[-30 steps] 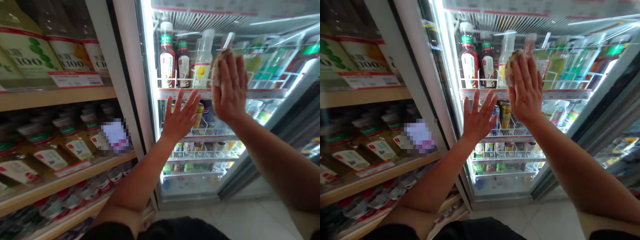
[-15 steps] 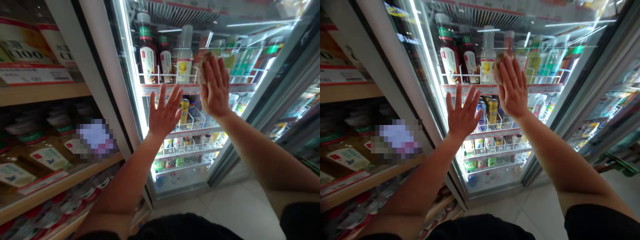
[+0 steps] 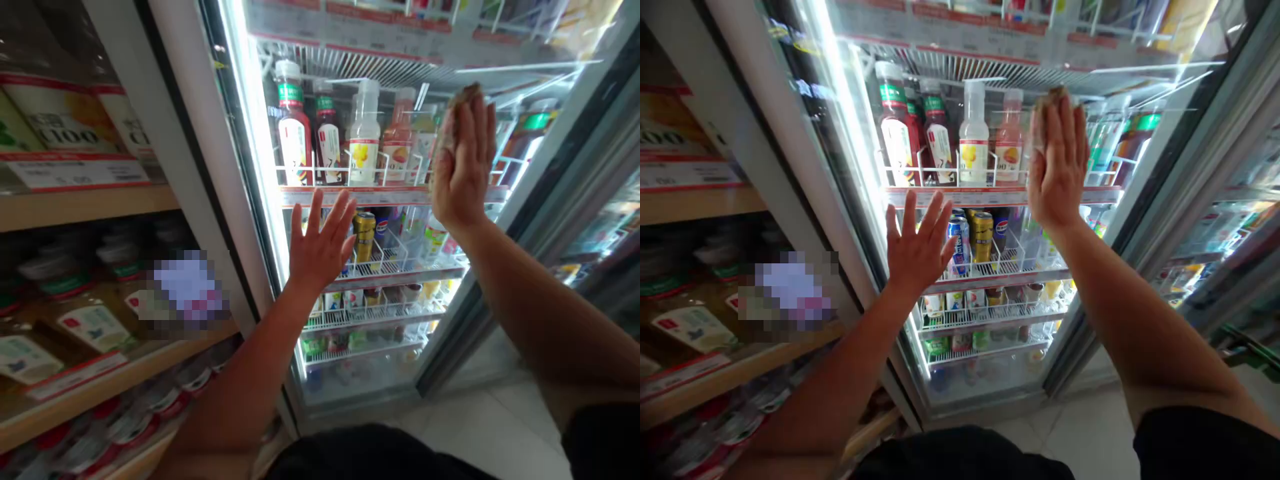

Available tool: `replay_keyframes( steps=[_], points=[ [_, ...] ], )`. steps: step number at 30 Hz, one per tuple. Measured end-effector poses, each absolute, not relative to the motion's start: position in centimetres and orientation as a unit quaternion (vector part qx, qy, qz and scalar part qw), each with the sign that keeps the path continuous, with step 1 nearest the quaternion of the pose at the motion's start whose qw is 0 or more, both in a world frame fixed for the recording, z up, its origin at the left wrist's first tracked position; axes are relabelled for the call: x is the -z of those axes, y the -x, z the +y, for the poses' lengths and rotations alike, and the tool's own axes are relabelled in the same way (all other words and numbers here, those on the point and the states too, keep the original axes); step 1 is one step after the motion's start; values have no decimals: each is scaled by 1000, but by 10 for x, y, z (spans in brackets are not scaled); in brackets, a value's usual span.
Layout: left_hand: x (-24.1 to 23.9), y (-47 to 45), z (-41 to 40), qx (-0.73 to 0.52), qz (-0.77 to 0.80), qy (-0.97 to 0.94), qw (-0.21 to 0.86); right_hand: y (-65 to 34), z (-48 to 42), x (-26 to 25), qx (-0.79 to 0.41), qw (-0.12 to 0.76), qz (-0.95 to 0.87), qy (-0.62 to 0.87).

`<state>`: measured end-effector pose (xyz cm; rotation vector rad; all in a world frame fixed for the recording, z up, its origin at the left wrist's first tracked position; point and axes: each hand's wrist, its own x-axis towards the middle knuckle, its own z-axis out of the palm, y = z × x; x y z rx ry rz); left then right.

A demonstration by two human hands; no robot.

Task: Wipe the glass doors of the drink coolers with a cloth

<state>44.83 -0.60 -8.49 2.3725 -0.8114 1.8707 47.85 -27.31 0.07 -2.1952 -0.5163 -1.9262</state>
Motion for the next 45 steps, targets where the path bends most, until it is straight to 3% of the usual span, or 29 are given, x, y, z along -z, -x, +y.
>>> replay_keyframes(
  steps=[6, 10, 15, 21, 24, 30, 33, 37, 42, 45],
  points=[
    [85, -450, -7, -608, -256, -751, -2, -472, -259, 29, 626, 93, -163, 757],
    [85, -450, -8, -616, -251, -747, -7, -468, -253, 16, 614, 66, -199, 761],
    [85, -448, -8, -626, -236, -743, -31, -468, -236, 12, 634, 138, -176, 741],
    [85, -447, -7, -609, -240, -756, -11, -461, -218, 2, 604, 68, -231, 760],
    [85, -447, -7, -608, -243, -756, -8, -460, -212, -16, 614, 89, -191, 761],
    [85, -447, -8, -624, -233, -745, -29, -453, -197, 28, 573, 68, -263, 774],
    [85, -447, -8, -630, -230, -741, -38, -455, -206, 19, 548, 68, -293, 780],
    [85, -446, -8, -625, -232, -745, -27, -464, -219, -4, 612, 109, -211, 754],
    [85, -446, -8, -630, -227, -742, -39, -461, -218, 34, 590, 66, -278, 755],
    [85, -446, -8, -627, -227, -744, -38, -458, -225, 29, 556, 51, -301, 773]
  ],
)
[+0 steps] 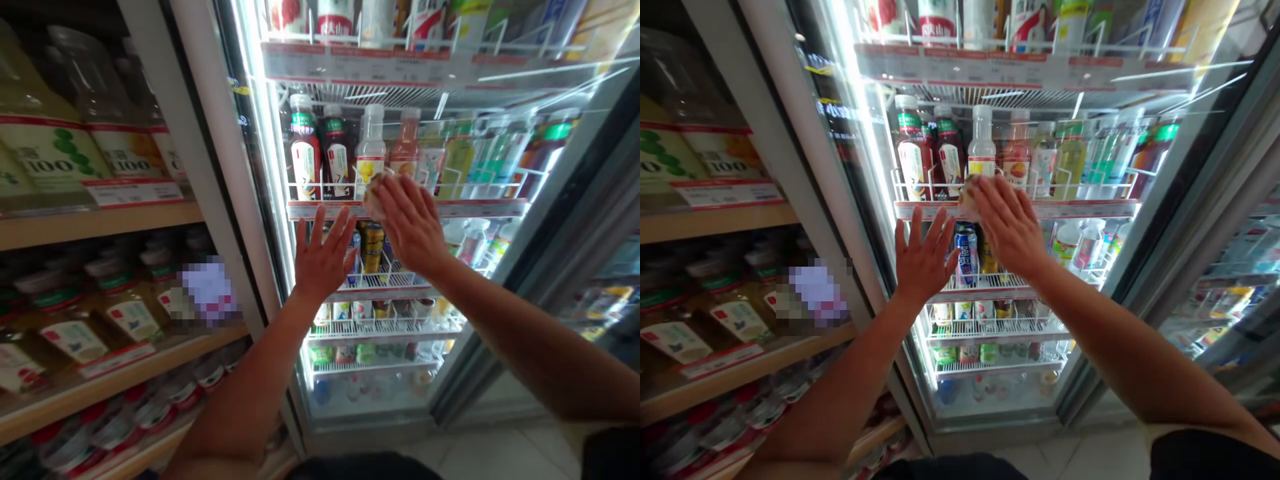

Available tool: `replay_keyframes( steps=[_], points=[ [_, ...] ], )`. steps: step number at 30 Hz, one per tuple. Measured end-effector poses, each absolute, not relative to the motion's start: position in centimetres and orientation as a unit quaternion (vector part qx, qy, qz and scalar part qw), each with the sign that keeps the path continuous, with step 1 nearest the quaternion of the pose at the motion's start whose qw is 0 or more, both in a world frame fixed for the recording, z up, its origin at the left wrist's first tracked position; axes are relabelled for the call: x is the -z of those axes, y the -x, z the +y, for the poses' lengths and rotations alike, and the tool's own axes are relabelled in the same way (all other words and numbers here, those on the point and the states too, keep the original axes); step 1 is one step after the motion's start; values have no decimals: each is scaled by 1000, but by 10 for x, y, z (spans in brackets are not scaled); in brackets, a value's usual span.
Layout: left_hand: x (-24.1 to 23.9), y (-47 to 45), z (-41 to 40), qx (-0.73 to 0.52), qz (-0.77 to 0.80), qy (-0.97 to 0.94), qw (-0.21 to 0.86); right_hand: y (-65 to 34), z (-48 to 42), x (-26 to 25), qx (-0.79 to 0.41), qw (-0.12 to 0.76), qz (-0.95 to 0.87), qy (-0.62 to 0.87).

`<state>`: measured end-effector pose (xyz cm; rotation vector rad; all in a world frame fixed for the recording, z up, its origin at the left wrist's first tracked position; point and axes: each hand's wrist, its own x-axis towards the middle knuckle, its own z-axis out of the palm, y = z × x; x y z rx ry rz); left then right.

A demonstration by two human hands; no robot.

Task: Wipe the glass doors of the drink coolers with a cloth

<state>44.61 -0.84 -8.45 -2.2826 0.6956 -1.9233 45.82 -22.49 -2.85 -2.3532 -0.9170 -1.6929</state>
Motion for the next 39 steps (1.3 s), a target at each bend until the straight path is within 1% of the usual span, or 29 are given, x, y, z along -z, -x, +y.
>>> replay_keyframes(
  steps=[3, 5, 7, 9, 12, 15, 18, 21, 24, 28, 30, 32, 34, 36, 37, 39],
  points=[
    [84, -446, -8, 628, 232, 743, 27, -462, -233, 7, 603, 90, -241, 756],
    [84, -447, -8, 628, 235, 741, 24, -463, -234, 8, 625, 109, -216, 742],
    [85, -447, -8, 629, 232, 742, 31, -462, -229, 22, 617, 102, -230, 746],
    [85, -446, -8, 626, 226, 745, 39, -459, -224, 35, 588, 70, -270, 759],
    [86, -446, -8, 621, 227, 750, 36, -459, -221, 25, 578, 40, -291, 761],
    [86, -446, -8, 609, 228, 759, 21, -466, -218, 0, 619, 69, -241, 744],
    [86, -446, -8, 606, 229, 761, 18, -467, -210, 7, 646, 91, -216, 726],
    [86, -446, -8, 617, 231, 752, 22, -460, -202, 33, 603, 69, -274, 746],
    [86, -445, -8, 616, 228, 753, 31, -455, -205, 30, 552, 51, -317, 769],
    [85, -445, -6, 609, 231, 758, 22, -463, -216, -3, 610, 78, -225, 755],
    [84, -447, -5, 613, 244, 751, 13, -465, -217, 2, 639, 85, -181, 743],
    [83, -448, -4, 620, 258, 741, 4, -462, -218, 23, 643, 61, -176, 743],
    [82, -450, -3, 622, 269, 735, -9, -459, -221, 45, 593, -5, -232, 771],
    [82, -452, -2, 613, 275, 740, -27, -458, -231, 51, 552, -43, -251, 794],
    [82, -453, -2, 606, 277, 745, -39, -459, -239, 47, 548, -40, -235, 802],
    [82, -454, -1, 597, 283, 749, -61, -463, -257, 34, 574, 0, -172, 801]
  ],
)
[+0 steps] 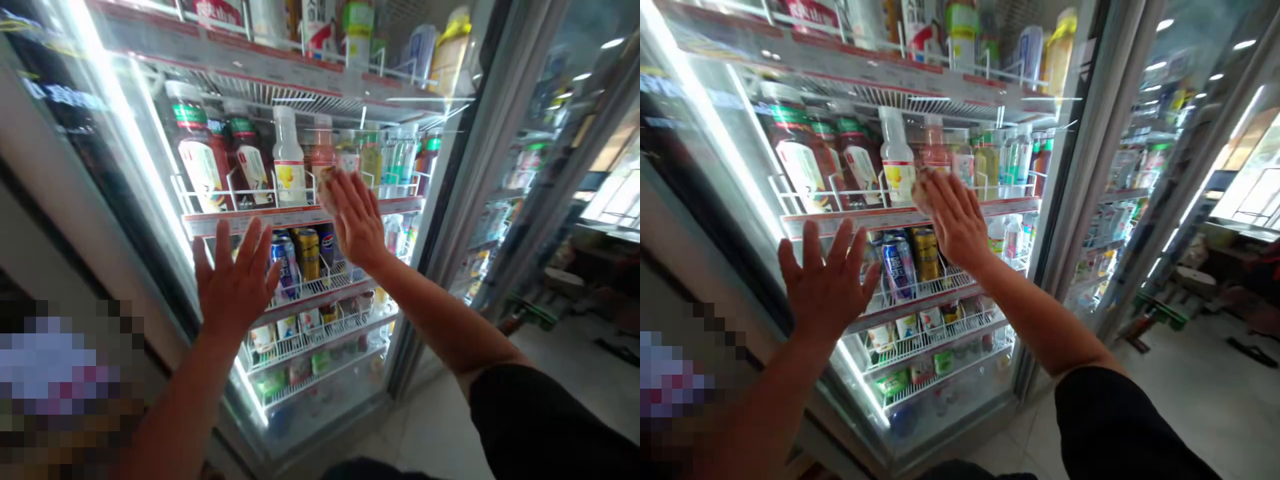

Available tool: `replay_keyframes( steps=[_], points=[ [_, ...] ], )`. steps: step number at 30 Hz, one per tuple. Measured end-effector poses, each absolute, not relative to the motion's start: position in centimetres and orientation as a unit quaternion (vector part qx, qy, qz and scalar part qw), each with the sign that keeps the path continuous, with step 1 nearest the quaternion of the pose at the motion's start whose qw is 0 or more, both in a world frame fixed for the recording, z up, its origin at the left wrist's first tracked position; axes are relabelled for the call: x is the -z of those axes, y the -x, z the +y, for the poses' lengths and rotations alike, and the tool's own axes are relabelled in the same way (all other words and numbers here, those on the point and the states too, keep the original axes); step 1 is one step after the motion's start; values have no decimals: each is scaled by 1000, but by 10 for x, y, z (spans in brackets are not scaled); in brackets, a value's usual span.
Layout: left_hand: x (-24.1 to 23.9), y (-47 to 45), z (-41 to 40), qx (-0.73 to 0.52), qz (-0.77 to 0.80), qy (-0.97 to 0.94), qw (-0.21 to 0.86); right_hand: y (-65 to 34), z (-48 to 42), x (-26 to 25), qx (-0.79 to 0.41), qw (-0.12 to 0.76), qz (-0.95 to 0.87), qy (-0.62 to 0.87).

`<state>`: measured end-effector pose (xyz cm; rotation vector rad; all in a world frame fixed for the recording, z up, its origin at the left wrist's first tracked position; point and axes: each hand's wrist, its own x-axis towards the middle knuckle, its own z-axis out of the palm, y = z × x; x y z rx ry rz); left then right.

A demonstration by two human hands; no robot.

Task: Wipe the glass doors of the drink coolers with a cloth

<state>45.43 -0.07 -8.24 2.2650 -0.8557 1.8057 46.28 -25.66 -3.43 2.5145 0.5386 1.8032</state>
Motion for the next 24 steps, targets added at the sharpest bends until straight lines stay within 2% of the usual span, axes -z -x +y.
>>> replay_keyframes(
  steps=[2, 4, 9, 12, 16, 18, 20, 22, 24],
  points=[
    [83, -455, 0, -594, -281, -751, 64, -468, -273, 30, -615, -46, 117, -779],
    [83, -454, 1, -592, -277, -755, 53, -470, -281, 48, -647, -73, 104, -752],
    [83, -452, 1, -591, -275, -757, 44, -466, -289, 122, -631, -44, 175, -755],
    [81, -454, 2, -598, -274, -753, 28, -471, -304, 105, -632, -54, 142, -760],
    [82, -456, 5, -626, -270, -732, 15, -482, -320, 68, -676, -129, 79, -721],
    [89, -454, 7, -643, -274, -715, 24, -482, -320, 89, -677, -161, 64, -715],
    [106, -449, 8, -652, -278, -705, 37, -478, -317, 133, -672, -181, 48, -716],
    [127, -444, 10, -651, -283, -703, 36, -477, -321, 175, -663, -172, 59, -726],
    [148, -441, 13, -645, -286, -708, 25, -480, -334, 190, -656, -159, 78, -734]
  ],
)
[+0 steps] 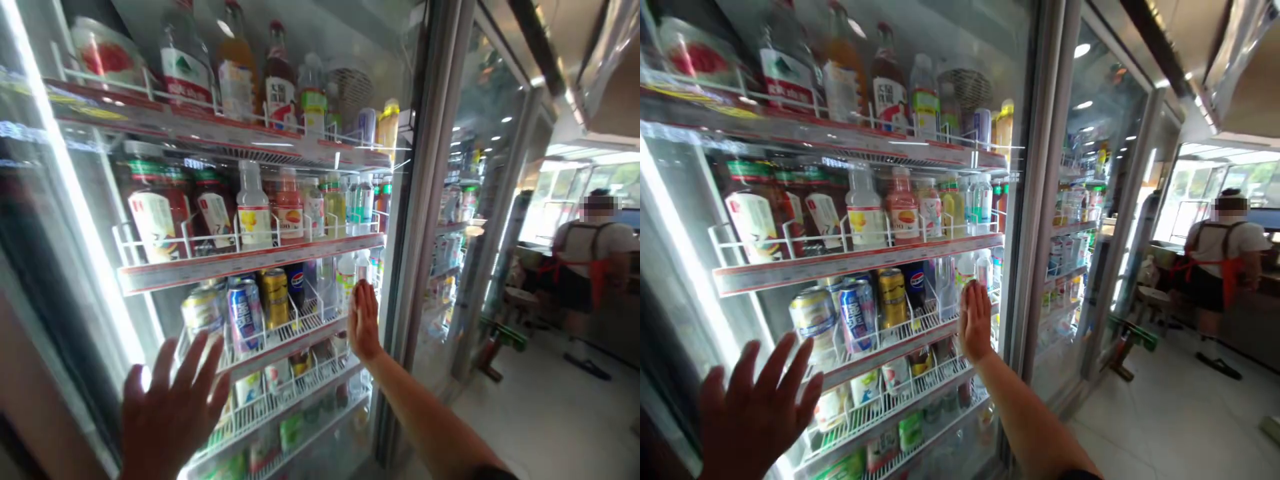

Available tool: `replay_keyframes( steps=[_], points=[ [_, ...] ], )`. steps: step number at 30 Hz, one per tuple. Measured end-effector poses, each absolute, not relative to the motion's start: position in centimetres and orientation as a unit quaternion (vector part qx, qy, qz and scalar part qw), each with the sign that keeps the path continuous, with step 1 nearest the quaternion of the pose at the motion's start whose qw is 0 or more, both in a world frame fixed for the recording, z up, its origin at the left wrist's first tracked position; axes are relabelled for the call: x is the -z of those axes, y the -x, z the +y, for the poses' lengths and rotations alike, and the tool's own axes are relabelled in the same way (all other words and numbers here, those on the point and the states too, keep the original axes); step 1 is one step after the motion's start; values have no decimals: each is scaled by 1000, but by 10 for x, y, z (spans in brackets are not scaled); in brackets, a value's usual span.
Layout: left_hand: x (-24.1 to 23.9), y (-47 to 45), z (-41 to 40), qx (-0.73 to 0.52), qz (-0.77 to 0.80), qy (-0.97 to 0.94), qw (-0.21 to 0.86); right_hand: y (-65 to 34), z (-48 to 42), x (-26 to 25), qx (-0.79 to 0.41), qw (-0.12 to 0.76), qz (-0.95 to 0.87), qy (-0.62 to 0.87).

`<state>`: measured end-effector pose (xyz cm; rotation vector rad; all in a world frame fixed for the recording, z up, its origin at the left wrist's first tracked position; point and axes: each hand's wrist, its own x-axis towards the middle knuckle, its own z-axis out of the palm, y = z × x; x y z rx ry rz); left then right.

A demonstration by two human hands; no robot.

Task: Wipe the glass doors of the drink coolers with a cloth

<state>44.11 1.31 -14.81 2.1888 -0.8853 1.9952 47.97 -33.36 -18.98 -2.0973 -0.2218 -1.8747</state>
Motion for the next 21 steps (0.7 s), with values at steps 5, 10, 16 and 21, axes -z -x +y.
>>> replay_keyframes(
  steps=[5, 10, 16, 21],
  points=[
    [171, -451, 16, -628, -251, -736, 34, -498, -381, 132, 685, 228, -11, 691],
    [172, -459, 14, -628, -227, -744, 32, -491, -372, 178, 675, 249, 17, 695],
    [175, -455, 14, -622, -234, -746, 40, -490, -368, 227, 656, 288, 82, 693],
    [176, -455, 12, -611, -224, -757, 60, -501, -387, 183, 655, 294, 77, 692]
  ],
)
